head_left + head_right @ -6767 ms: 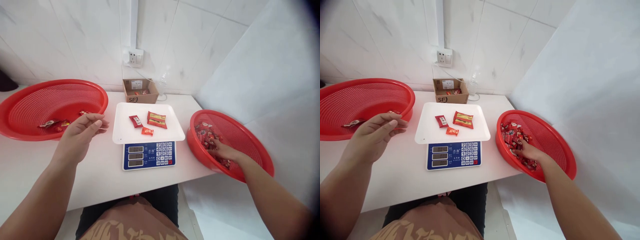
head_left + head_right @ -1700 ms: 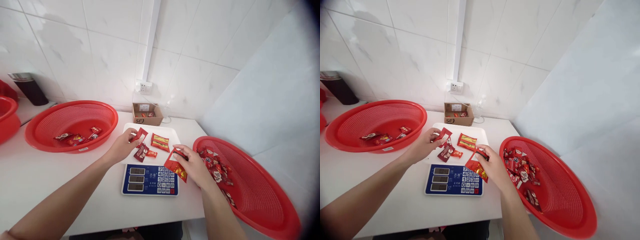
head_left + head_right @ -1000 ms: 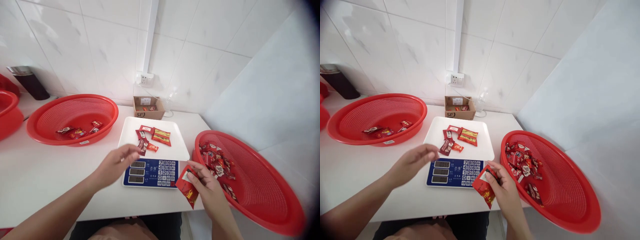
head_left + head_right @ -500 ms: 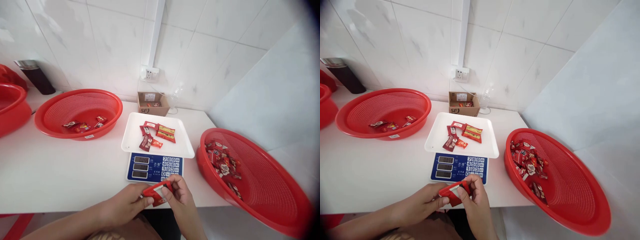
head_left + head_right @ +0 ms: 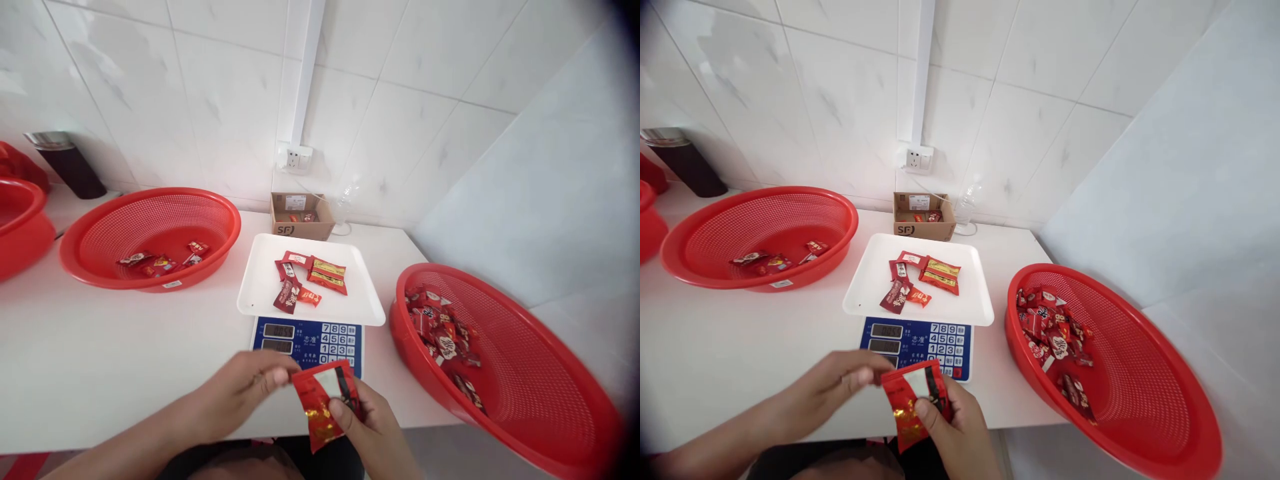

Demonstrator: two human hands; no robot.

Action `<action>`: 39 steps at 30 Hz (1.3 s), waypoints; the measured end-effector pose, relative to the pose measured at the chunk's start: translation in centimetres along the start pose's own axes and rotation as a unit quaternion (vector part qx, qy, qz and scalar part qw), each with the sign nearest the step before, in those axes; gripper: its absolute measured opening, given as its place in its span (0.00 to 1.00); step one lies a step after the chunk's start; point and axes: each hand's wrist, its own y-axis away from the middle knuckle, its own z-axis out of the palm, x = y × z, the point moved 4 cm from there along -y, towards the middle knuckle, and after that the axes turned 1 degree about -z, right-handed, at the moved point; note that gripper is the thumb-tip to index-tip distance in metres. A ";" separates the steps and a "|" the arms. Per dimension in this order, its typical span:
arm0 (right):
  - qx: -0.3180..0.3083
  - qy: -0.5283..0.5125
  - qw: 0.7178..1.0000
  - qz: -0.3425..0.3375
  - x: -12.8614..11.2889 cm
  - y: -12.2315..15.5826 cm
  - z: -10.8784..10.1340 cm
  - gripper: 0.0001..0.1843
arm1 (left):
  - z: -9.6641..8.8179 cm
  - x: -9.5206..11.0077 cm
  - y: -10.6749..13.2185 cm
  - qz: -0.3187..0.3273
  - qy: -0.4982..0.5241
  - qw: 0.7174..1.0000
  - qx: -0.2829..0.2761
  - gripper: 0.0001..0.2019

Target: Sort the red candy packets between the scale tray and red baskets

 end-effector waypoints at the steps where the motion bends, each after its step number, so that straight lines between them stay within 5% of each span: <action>1: 0.020 -0.018 1.000 0.008 0.0 0.0 -0.3 0.23 | -1.3 0.2 -0.5 -0.001 -0.027 0.998 0.049 0.15; 4: 0.069 -0.042 0.997 0.017 -0.3 0.0 -1.2 0.24 | -4.8 1.4 -2.6 0.040 -0.156 0.978 0.131 0.15; 9: 0.094 -0.055 0.994 0.010 -0.4 0.2 -1.6 0.23 | -7.1 2.7 -7.4 0.066 -0.309 0.947 0.049 0.24; 15: 0.103 -0.060 0.993 0.007 -0.1 0.2 -2.2 0.23 | -6.9 1.8 -10.1 0.061 -0.378 0.924 -0.018 0.25; 28: 0.124 -0.044 0.991 0.006 -0.1 0.0 -2.8 0.24 | -7.1 1.0 -10.8 0.080 -0.372 0.922 0.071 0.19; 35: 0.155 -0.078 0.985 0.028 1.0 0.3 -3.6 0.24 | -6.3 0.8 -10.7 0.067 -0.370 0.926 -0.016 0.36; 39: 0.153 -0.066 0.986 0.020 1.5 0.2 -3.8 0.24 | -6.0 1.0 -12.2 0.057 -0.387 0.920 0.012 0.42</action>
